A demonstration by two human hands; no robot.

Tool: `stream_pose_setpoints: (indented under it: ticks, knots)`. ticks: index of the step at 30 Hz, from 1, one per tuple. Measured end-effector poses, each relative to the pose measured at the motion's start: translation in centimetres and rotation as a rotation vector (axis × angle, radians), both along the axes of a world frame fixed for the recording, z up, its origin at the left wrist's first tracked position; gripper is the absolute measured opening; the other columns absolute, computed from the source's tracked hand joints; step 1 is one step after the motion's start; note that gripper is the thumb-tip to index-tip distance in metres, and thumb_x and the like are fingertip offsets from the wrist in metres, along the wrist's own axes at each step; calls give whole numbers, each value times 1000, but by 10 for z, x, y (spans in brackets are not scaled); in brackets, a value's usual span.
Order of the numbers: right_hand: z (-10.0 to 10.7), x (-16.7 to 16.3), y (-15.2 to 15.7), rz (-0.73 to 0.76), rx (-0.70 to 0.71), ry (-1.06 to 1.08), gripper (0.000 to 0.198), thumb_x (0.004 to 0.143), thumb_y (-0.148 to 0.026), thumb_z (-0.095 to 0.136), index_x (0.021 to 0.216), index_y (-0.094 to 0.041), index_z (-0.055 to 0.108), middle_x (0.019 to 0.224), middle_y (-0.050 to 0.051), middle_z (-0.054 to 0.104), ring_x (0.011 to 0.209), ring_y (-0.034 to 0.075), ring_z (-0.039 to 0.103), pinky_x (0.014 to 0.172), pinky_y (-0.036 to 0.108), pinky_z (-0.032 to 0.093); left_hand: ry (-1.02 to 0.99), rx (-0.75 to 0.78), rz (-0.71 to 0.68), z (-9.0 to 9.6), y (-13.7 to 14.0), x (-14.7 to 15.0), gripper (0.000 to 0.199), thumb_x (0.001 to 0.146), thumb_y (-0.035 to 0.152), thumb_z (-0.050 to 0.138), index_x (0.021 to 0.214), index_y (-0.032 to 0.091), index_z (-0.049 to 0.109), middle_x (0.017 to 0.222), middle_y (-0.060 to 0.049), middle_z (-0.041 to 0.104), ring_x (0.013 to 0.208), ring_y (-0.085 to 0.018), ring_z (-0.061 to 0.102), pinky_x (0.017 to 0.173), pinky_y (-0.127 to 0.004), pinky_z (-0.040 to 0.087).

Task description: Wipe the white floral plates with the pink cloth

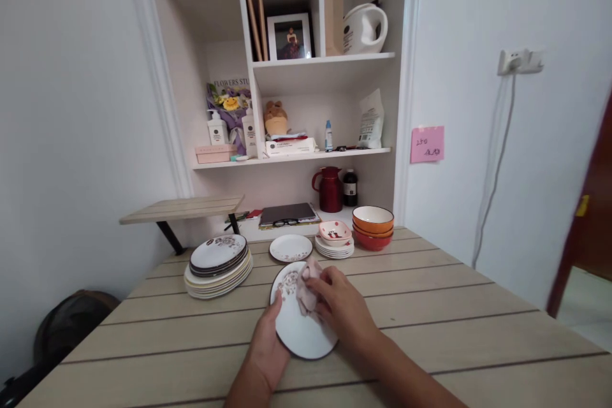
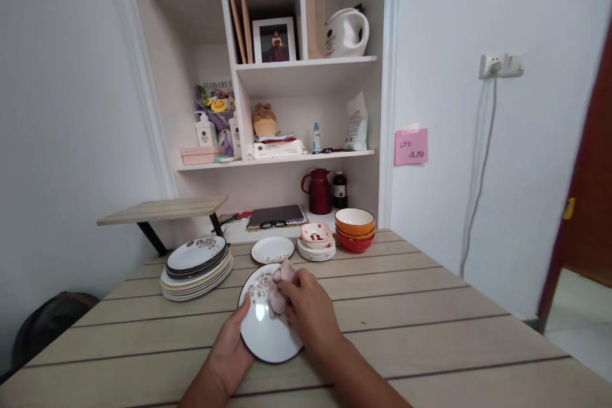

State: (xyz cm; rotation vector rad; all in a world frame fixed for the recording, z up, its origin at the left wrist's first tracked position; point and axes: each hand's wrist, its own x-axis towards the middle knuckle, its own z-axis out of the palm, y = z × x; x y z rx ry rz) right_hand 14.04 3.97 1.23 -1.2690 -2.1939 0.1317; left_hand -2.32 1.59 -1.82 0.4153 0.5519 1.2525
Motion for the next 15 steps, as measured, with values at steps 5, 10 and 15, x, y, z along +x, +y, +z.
stream_pose_setpoints:
  ticks: [5,10,15]
  knots:
    - [-7,-1,-5,126,-63,-38,40,70,-10,52,104,-28,64,105,5,55,96,21,53,78,28,39,-33,44,52,-10,8,-10,48,87,38,55,128,13,54,112,-14,69,106,-27,63,100,-41,42]
    - [-10,-14,-17,307,-65,3,41,73,-11,53,108,-30,62,104,3,55,93,17,54,78,26,39,-15,24,-50,-1,2,-5,46,87,34,55,124,8,56,112,-15,68,106,-27,63,98,-38,43]
    - [-3,-17,-16,150,26,22,37,79,-18,51,111,-32,63,99,4,55,92,21,52,75,29,39,58,12,-43,2,-3,5,42,84,32,59,118,7,60,102,-14,72,100,-27,65,96,-39,44]
